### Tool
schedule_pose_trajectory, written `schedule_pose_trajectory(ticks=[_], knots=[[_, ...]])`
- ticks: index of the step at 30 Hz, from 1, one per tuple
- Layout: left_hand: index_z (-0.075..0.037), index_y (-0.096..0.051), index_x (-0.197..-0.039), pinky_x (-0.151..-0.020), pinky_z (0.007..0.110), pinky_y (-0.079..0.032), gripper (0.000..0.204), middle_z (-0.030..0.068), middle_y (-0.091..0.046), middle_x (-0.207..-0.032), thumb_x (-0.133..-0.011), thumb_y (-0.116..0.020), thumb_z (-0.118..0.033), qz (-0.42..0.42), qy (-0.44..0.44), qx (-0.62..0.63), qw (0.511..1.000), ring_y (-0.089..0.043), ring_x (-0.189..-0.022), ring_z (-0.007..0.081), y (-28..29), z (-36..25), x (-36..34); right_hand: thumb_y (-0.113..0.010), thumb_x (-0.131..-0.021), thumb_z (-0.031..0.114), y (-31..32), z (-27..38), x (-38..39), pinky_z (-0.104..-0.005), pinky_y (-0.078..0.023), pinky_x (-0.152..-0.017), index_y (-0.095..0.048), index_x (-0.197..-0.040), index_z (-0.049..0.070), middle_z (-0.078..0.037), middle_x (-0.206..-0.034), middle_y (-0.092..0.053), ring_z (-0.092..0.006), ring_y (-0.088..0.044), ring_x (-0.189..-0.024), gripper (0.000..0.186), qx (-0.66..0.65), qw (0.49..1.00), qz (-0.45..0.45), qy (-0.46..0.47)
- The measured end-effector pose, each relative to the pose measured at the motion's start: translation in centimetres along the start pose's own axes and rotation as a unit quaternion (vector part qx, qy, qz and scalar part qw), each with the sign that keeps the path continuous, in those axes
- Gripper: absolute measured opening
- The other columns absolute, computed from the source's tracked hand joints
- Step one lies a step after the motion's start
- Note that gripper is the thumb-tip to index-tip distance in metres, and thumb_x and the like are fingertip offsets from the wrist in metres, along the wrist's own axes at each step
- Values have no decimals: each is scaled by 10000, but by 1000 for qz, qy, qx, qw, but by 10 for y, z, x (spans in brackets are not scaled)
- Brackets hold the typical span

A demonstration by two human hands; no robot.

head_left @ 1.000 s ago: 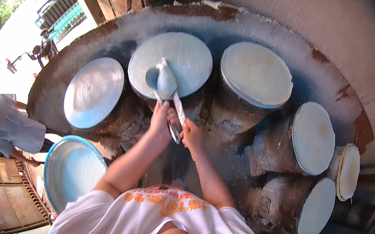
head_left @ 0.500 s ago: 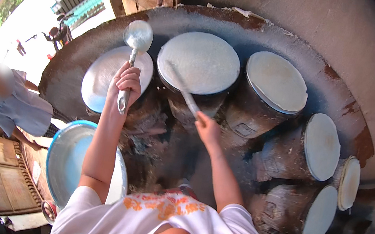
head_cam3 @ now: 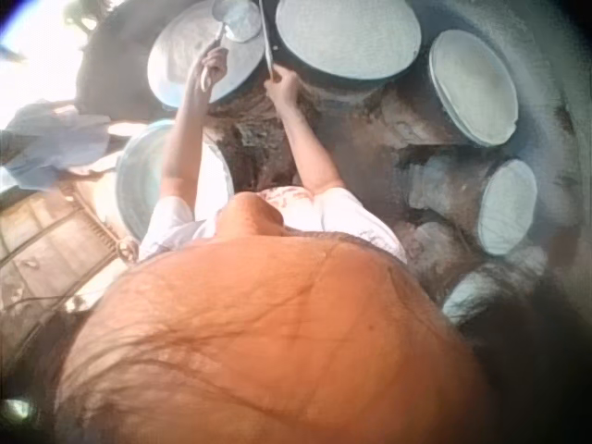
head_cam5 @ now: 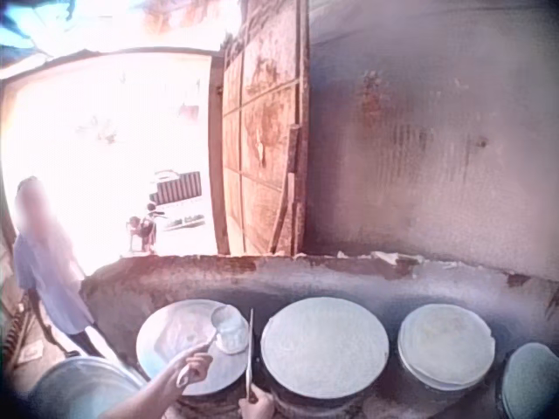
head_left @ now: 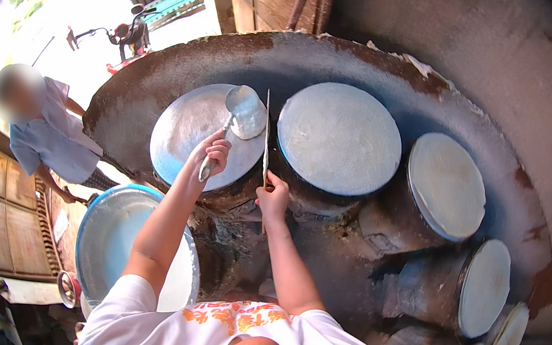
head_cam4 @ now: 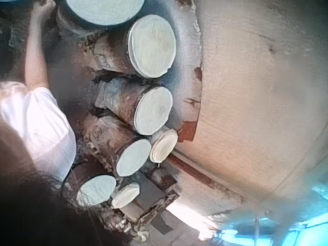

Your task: The person ladles batter onto multiple hot circular pans and spreads it into thin crepes. They flip and remove cooked crepes, stacking them, then repeat the process with fresh batter.

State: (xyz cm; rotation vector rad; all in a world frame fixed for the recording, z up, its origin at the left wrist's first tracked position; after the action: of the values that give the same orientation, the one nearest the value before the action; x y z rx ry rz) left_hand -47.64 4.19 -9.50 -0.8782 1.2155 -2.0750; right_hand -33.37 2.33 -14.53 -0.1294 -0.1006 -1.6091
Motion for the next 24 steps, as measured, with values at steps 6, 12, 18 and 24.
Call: schedule_pose_trajectory(ticks=[6,12,18,24], knots=[[-124,-357,-645,-350,204,-291,396,-65,-303,-501,-964,-485,-320,-25,-49,-14,998,-324,-389,46,-9,-31,-12,-619,-645,-43,-29,31,-12,-386,-428,-874,-621,-984,-28,-198,-979,-554,-348,-529,-965,339,201,961,-44,185],[-348,-483,-1215,-354,160,-246,297,-70,-305,-592,-959,-502,-197,-109,-208,-265,935,-284,-432,21,-4,-100,11,-565,-693,-28,-15,69,-15,-434,-426,-857,-614,-1039,0,-153,-1033,-539,-350,-514,-947,351,383,884,-25,266],[-331,-276,-1418,-397,225,-312,550,-40,-317,-589,-945,-508,-172,-184,-290,-485,805,-323,-454,62,-25,-115,22,-592,-686,36,-75,71,-38,-415,-439,-880,-610,-1052,9,-139,-1052,-555,-348,-523,-985,368,374,888,27,266],[-287,-284,-1439,-398,270,-333,554,-10,-358,-577,-944,-494,-153,-280,-352,-564,693,-347,-435,99,-9,-131,75,-585,-651,16,-59,57,-6,-411,-453,-867,-624,-1034,41,-132,-1068,-574,-338,-541,-973,386,410,866,12,287]])
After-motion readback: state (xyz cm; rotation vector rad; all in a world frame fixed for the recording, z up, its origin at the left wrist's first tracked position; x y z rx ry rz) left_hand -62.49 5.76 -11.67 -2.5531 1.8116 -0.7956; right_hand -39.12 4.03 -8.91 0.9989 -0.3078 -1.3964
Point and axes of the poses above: each hand's wrist, its own x-axis away from the middle knuckle, its own y-axis out of the back of the hand, z = x × y, the point moved 10 cm from there along -x, towards the middle knuckle
